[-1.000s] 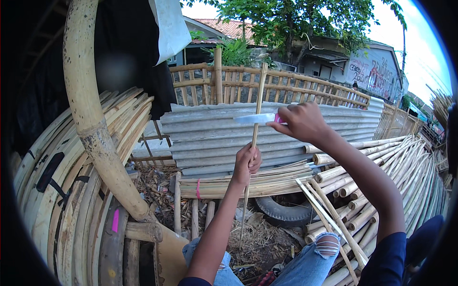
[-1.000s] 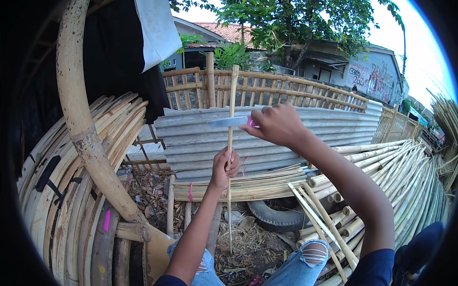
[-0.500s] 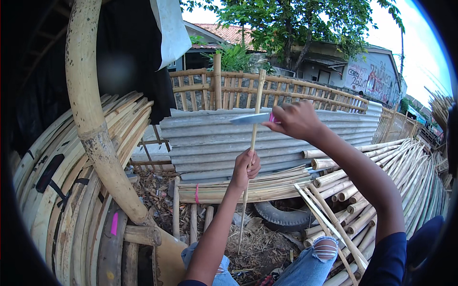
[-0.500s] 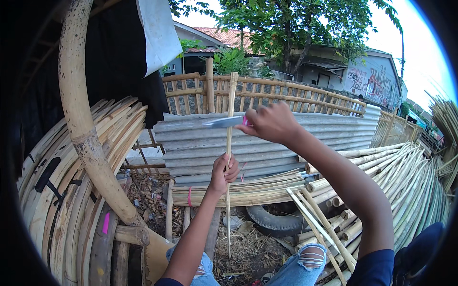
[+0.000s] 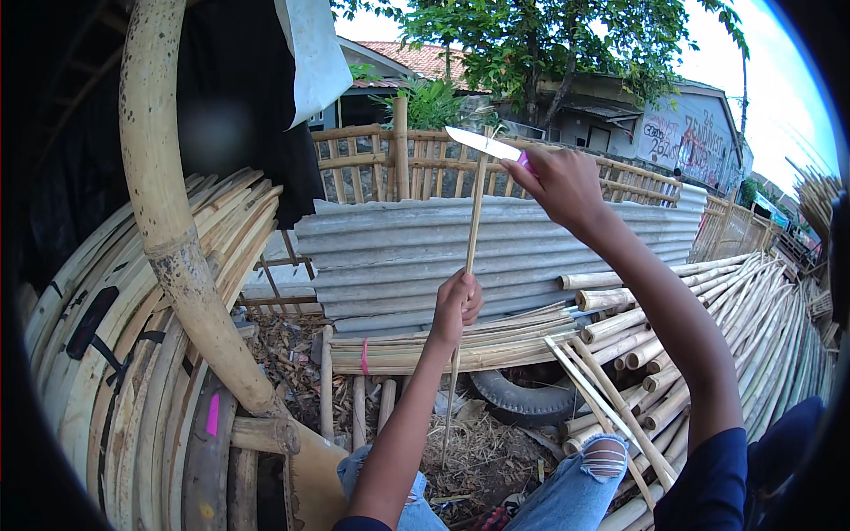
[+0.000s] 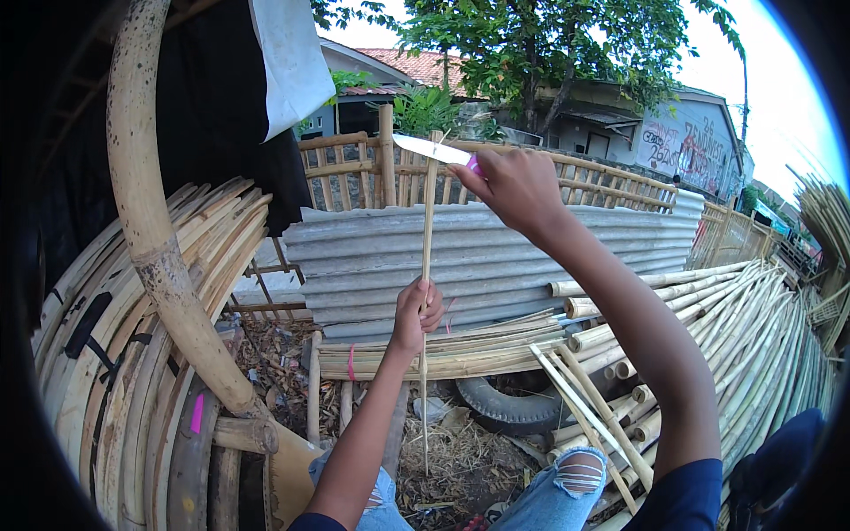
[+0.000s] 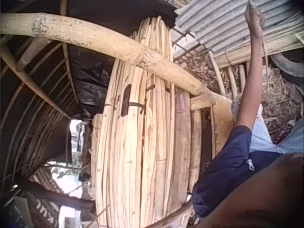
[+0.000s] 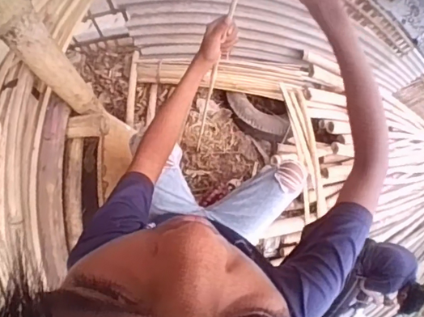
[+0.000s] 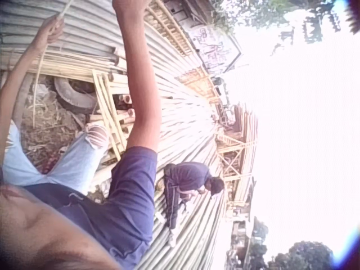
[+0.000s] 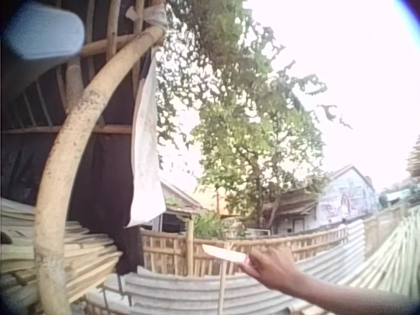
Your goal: The person is using a small knife to shave and smooth a thin bamboo stick while seated outdoors near a pile of bamboo.
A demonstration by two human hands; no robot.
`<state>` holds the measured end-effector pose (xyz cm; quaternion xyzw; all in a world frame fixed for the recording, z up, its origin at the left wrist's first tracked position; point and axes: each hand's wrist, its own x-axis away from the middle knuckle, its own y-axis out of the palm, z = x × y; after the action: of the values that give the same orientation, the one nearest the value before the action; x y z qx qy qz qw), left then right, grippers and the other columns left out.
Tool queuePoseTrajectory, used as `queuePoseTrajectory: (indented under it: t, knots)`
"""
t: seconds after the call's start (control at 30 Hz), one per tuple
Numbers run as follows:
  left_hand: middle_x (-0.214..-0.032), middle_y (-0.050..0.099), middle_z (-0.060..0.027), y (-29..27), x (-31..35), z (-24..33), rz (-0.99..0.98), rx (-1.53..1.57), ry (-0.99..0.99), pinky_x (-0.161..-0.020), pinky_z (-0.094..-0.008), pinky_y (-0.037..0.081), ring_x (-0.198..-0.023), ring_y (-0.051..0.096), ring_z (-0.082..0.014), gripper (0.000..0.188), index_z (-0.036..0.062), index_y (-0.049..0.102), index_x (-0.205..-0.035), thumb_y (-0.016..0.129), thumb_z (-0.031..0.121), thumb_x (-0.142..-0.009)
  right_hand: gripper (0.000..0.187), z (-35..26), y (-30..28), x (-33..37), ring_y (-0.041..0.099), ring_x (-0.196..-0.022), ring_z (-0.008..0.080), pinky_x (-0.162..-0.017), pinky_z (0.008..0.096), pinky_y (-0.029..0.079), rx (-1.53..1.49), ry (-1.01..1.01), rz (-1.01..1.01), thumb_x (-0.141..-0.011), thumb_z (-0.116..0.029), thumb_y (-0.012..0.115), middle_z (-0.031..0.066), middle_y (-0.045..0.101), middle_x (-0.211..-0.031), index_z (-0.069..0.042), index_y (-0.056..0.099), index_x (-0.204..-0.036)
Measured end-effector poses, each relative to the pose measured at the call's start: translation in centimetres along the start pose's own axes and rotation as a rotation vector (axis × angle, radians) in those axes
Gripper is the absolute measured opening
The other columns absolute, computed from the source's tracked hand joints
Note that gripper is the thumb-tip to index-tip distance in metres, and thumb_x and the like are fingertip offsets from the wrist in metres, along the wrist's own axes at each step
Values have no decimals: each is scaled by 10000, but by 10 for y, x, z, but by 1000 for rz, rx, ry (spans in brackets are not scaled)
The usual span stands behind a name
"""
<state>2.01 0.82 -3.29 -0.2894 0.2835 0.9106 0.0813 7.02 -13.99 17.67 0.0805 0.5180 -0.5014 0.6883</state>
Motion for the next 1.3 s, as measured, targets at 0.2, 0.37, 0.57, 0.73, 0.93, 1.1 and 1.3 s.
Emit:
queuePoseTrajectory:
  t: [0.2, 0.37, 0.57, 0.73, 0.93, 1.1, 1.3]
  knots:
    - [-512, 273, 61, 3, -2, -5, -52, 45, -28, -348, -188, 126, -397, 206, -14, 350, 123, 391, -746, 440, 403, -950, 462, -5, 10, 24, 537, -389, 222, -373, 344, 390, -26, -291, -106, -856, -523, 523, 52, 523, -468, -120, 548, -633]
    - [-512, 281, 62, -6, 0, 1, -18, 21, -22, -344, -191, 133, -396, 213, -14, 366, 124, 388, -734, 456, 422, -936, 494, -4, 11, 1, 559, -428, 254, -398, 344, 403, -208, 161, -20, -866, -522, 499, 65, 544, -479, -105, 578, -611]
    - [-513, 275, 60, 1, -3, -3, -62, 83, -60, -342, -191, 138, -392, 215, -14, 352, 116, 389, -745, 452, 403, -940, 497, -6, 16, 28, 527, -368, 209, -359, 346, 387, 21, -393, -80, -863, -540, 495, 37, 506, -441, -120, 533, -599]
    - [-506, 273, 62, -6, -4, 0, -23, 40, -30, -332, -180, 141, -381, 200, -7, 358, 107, 394, -738, 450, 398, -939, 418, -1, 6, -3, 544, -410, 213, -400, 341, 396, -153, 57, 97, -854, -500, 543, 39, 579, -521, -120, 604, -693]
    - [-512, 275, 59, -1, -6, -7, -67, 81, -70, -338, -184, 144, -387, 213, -13, 362, 116, 388, -743, 453, 411, -942, 447, -1, 11, 27, 540, -408, 215, -414, 343, 397, 38, -332, -206, -853, -512, 541, 44, 566, -509, -113, 557, -649]
    - [-507, 278, 52, 12, -4, -10, -80, 79, -61, -336, -181, 153, -384, 203, -14, 381, 98, 395, -742, 451, 419, -940, 583, 72, -19, -23, 554, -464, 287, -451, 383, 410, 57, 449, 132, -894, -551, 420, 103, 524, -470, -71, 625, -634]
    - [-503, 275, 55, 6, -6, -10, -96, 93, -70, -332, -182, 143, -383, 205, -15, 381, 98, 396, -746, 444, 420, -942, 444, 31, -14, 34, 526, -406, 249, -408, 356, 381, -104, -71, 33, -847, -486, 556, 61, 497, -463, -97, 563, -633]
